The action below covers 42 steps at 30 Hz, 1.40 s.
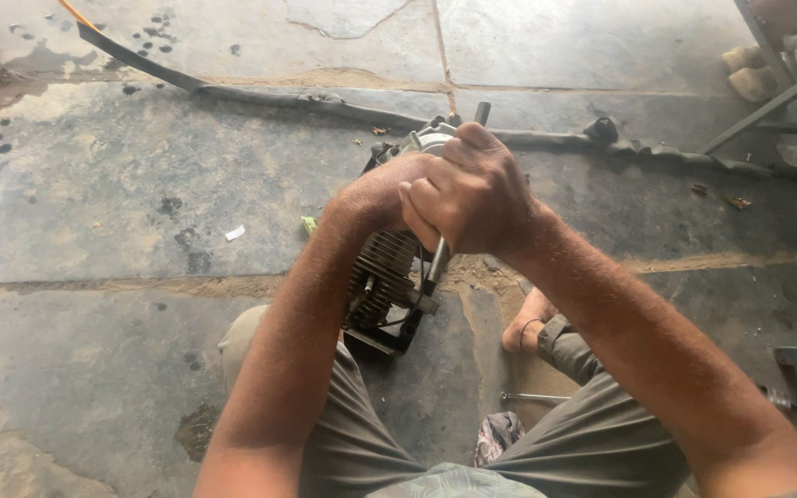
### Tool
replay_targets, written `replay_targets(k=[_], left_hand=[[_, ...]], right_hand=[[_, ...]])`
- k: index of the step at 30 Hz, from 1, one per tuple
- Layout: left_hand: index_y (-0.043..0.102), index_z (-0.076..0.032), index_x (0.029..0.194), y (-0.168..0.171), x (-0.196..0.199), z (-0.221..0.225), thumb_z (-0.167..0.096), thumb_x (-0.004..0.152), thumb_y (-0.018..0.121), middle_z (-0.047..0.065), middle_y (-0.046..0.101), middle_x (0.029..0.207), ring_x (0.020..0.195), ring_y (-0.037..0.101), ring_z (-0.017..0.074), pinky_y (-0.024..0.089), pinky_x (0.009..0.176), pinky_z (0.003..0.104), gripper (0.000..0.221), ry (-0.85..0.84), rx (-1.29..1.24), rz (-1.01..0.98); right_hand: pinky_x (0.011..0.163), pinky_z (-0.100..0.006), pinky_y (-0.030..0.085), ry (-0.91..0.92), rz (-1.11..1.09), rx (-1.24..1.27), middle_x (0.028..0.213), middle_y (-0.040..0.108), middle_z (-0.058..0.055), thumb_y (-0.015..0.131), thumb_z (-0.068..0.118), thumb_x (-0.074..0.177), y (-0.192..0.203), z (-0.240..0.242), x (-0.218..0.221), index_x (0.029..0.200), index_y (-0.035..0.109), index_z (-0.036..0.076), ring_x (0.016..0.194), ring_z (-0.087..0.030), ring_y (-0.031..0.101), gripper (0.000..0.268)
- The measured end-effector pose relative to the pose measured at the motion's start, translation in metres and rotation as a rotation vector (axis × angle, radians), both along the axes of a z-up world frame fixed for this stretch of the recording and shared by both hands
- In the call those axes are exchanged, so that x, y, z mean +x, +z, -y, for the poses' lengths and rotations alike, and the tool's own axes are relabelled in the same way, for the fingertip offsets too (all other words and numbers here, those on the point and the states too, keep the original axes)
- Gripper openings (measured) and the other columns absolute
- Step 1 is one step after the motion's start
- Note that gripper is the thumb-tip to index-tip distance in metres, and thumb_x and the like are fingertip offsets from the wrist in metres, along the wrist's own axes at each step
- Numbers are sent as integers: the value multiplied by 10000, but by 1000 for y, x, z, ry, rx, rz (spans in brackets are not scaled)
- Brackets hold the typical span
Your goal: The person uses a T-handle wrench and a thin metal rod to loosen and remove bolts from a motorcycle engine cover, then sets the cover aside to work on the internal components.
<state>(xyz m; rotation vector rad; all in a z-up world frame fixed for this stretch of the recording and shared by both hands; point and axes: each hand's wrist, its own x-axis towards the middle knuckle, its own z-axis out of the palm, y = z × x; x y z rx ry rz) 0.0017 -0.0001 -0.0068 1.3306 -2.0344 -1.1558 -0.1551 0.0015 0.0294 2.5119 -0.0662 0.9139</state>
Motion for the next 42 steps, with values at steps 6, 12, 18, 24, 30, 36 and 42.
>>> replay_targets(k=[6, 12, 18, 24, 30, 36, 42], left_hand=[[688, -106, 1007, -6, -1, 3, -209, 998, 628, 53, 697, 929, 816, 664, 164, 608, 753, 340, 120, 50, 13, 58], [695, -102, 990, 11, -2, -10, -231, 960, 675, 46, 715, 939, 825, 677, 140, 612, 745, 322, 133, 20, -82, 48], [747, -126, 935, 20, 6, -8, -301, 895, 782, 14, 740, 854, 740, 686, 109, 605, 704, 304, 183, -121, -212, 171], [779, -141, 951, 29, -10, -17, -261, 933, 759, 14, 746, 778, 644, 667, 102, 593, 607, 297, 123, -112, -307, 54], [777, -142, 949, 32, -22, -20, -235, 907, 763, 8, 758, 767, 617, 680, 72, 576, 595, 282, 103, -154, -418, 21], [781, -144, 946, 16, -5, -9, -199, 939, 752, 20, 752, 799, 659, 688, 95, 600, 634, 296, 62, -101, -431, 128], [777, -162, 963, 3, 2, -2, -199, 873, 789, 27, 766, 855, 701, 697, 115, 600, 700, 319, 97, -38, -333, 153]], right_hand=[[633, -358, 431, -180, 29, 4, 534, 556, -8, 726, 134, 956, -5, -5, 7, 629, 592, 166, 481, -126, 464, 356], [722, -369, 468, -222, 107, 17, 589, 546, 2, 667, 155, 1021, -12, -4, 2, 704, 598, 161, 571, -127, 500, 325], [606, -345, 439, -112, 12, -115, 510, 421, 72, 684, 239, 1096, -1, 25, -30, 640, 525, 208, 473, -95, 368, 484], [602, -376, 389, -190, 175, -132, 532, 379, 70, 684, 355, 1156, 39, 7, -64, 662, 481, 216, 485, -112, 331, 552], [574, -375, 339, -229, 237, -13, 511, 326, 54, 705, 360, 1165, 45, -4, -71, 661, 453, 180, 488, -150, 338, 592], [603, -381, 377, -208, 286, 12, 530, 360, 68, 600, 457, 1185, 11, 13, -58, 683, 464, 211, 493, -117, 387, 575], [585, -389, 380, -171, 234, -6, 521, 372, 69, 528, 494, 1159, -13, 30, -45, 672, 465, 215, 478, -112, 360, 565]])
